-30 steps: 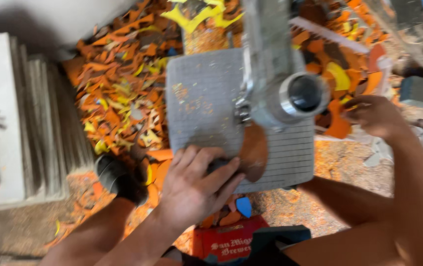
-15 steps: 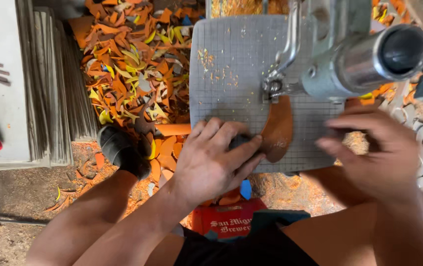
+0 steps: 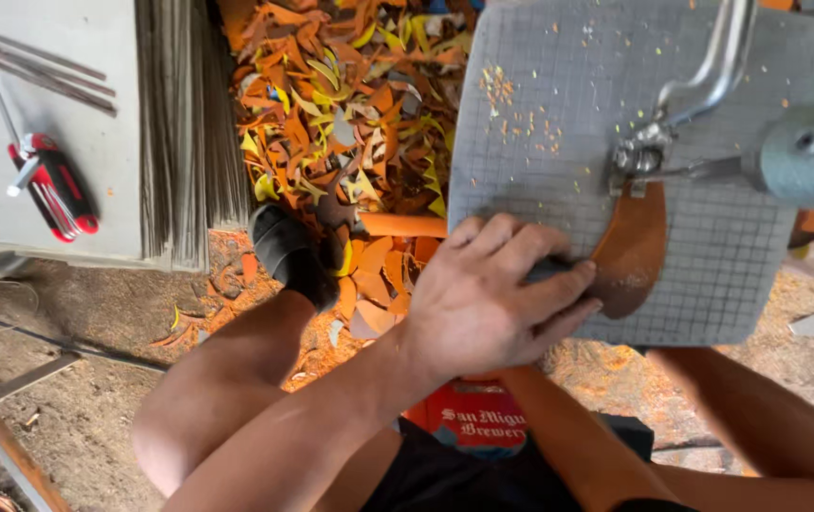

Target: The person sits on the floor and uses a manual press machine to punch shapes out of various colored material sheets. They feed each piece under the press, operate the lever, and remove the punched pieces, repeating the process with different colors.

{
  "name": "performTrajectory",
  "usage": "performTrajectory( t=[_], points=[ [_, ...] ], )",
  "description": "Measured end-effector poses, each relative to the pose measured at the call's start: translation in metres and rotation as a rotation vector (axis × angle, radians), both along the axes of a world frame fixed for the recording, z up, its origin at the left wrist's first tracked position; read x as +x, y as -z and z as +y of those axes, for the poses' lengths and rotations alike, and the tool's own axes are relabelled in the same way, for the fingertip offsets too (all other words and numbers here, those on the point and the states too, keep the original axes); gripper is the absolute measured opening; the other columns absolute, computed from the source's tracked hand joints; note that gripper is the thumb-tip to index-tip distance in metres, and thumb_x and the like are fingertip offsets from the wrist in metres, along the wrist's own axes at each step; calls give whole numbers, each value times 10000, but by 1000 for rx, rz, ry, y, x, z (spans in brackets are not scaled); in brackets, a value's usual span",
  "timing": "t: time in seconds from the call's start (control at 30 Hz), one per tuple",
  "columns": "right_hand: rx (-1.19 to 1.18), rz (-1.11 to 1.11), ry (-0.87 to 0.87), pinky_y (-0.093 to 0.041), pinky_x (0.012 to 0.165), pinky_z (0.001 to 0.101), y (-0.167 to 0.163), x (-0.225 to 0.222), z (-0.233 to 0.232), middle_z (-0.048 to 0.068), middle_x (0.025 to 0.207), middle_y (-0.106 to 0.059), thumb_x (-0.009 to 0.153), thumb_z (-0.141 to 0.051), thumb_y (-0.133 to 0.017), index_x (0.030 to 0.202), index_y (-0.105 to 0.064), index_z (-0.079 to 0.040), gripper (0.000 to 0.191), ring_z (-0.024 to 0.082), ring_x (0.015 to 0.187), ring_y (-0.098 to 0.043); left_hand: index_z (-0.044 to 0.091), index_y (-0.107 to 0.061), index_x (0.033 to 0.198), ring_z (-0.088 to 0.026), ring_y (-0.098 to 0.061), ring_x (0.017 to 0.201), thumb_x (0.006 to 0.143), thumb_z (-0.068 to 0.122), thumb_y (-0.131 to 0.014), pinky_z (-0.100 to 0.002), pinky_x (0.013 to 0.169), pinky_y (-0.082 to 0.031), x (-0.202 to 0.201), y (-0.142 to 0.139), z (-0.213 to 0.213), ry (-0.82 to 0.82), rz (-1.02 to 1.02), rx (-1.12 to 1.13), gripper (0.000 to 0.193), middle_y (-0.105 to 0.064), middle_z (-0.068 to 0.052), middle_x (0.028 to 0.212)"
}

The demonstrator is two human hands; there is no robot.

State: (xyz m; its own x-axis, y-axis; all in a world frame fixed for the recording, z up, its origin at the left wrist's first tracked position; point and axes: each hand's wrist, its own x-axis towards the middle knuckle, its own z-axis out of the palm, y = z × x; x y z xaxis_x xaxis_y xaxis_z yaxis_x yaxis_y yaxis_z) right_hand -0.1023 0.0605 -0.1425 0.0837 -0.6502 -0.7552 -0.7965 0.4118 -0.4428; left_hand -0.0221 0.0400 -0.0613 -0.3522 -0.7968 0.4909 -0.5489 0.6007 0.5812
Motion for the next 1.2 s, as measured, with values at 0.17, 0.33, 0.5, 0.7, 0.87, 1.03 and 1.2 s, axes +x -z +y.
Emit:
performTrajectory(
  t=[0.17,0.33,0.5,0.7,0.87,1.03,1.2],
  points=[
    [29,50,-102,-565,765,274,-22,33,-23,51,930,-764,909,-148,-750,1164,-641,-118,278,119,843,-724,184,-751,1136,-186,-596,986,964,296,-841,-334,837,-446,-1,-1,6,12,18,39,224,-613,5,1183],
    [47,26,-296,-577,773,269,-28,27,-30,20,922,-791,886,-178,-751,1204,-643,-173,336,106,854,-753,180,-762,1095,-209,-607,1000,910,285,-848,-370,846,-455,-1,-8,-1,23,30,17,229,-630,-8,1149],
    [246,-255,-746,-590,781,265,-70,-21,-3,-11,914,-819,862,-208,-752,1244,-645,-228,397,92,865,-782,170,-767,1085,-216,-598,970,900,279,-849,-379,838,-455,-2,-12,-4,50,23,24,230,-634,-17,1126],
    [183,-92,-229,-615,729,293,-181,-171,-7,-8,890,-792,820,-193,-791,1177,-678,-219,375,121,802,-762,168,-779,1079,-208,-591,991,877,237,-833,-368,860,-440,-1,-16,-4,58,1,14,220,-675,2,1224],
    [-431,-81,-10,-590,629,293,-172,-207,-52,28,828,-747,777,-153,-788,1054,-715,-101,291,110,678,-716,174,-786,1077,-206,-586,1018,839,238,-838,-355,875,-422,-3,-25,-5,91,-38,50,252,-694,29,1265],
    [-534,-158,147,-557,638,286,-138,-182,-51,27,869,-771,774,-163,-844,1164,-726,-98,413,113,694,-659,162,-782,1116,-204,-591,989,803,197,-828,-373,862,-428,-3,-32,-6,124,-129,85,318,-698,14,1253],
    [-614,7,50,-554,618,287,-140,-180,-51,35,788,-754,759,-207,-881,1079,-745,-86,368,105,632,-674,135,-743,1088,-232,-584,967,789,418,-863,-409,844,-428,-8,-34,-3,109,-104,56,429,-684,-6,1232]
  ],
)
